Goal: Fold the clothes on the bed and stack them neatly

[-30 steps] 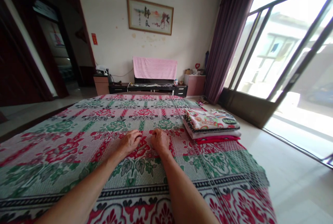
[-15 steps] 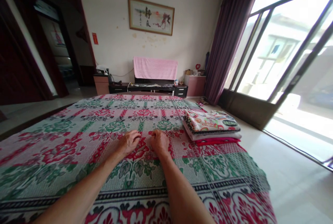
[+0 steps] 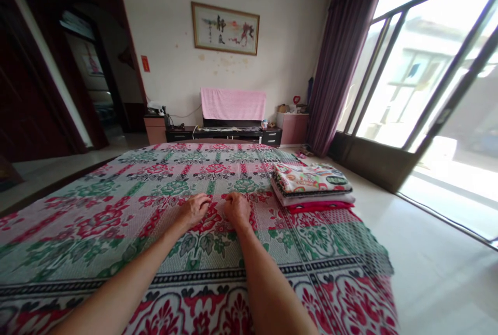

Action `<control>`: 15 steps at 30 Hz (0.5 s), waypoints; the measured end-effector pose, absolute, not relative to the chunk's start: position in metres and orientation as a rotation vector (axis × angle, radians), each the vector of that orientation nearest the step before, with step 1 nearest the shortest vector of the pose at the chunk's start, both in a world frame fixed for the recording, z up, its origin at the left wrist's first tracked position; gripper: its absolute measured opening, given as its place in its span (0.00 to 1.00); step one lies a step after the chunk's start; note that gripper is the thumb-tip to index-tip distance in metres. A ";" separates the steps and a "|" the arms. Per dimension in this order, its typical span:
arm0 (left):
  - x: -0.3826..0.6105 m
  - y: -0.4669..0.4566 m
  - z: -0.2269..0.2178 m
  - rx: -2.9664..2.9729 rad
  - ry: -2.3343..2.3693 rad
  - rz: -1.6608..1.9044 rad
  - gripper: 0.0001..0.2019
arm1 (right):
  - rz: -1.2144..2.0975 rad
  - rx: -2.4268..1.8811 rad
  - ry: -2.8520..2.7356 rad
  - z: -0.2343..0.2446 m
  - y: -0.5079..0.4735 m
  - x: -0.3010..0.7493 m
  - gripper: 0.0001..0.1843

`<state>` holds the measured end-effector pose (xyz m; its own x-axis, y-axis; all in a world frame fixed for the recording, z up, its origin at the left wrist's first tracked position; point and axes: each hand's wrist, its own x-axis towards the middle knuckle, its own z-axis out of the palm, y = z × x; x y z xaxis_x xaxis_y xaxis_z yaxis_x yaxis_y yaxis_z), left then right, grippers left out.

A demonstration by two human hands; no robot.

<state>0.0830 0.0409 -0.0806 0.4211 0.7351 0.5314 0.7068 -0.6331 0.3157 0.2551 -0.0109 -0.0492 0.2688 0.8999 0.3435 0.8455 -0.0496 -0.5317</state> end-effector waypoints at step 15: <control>0.082 0.060 -0.095 2.377 1.333 1.223 0.12 | 0.116 -1.928 -1.568 -0.048 -0.012 0.254 0.14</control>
<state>0.0815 0.0600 -0.0947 0.2709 0.7692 0.5787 0.6428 -0.5920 0.4861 0.2537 -0.0115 -0.0483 0.2835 0.9044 0.3188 0.8479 -0.0810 -0.5240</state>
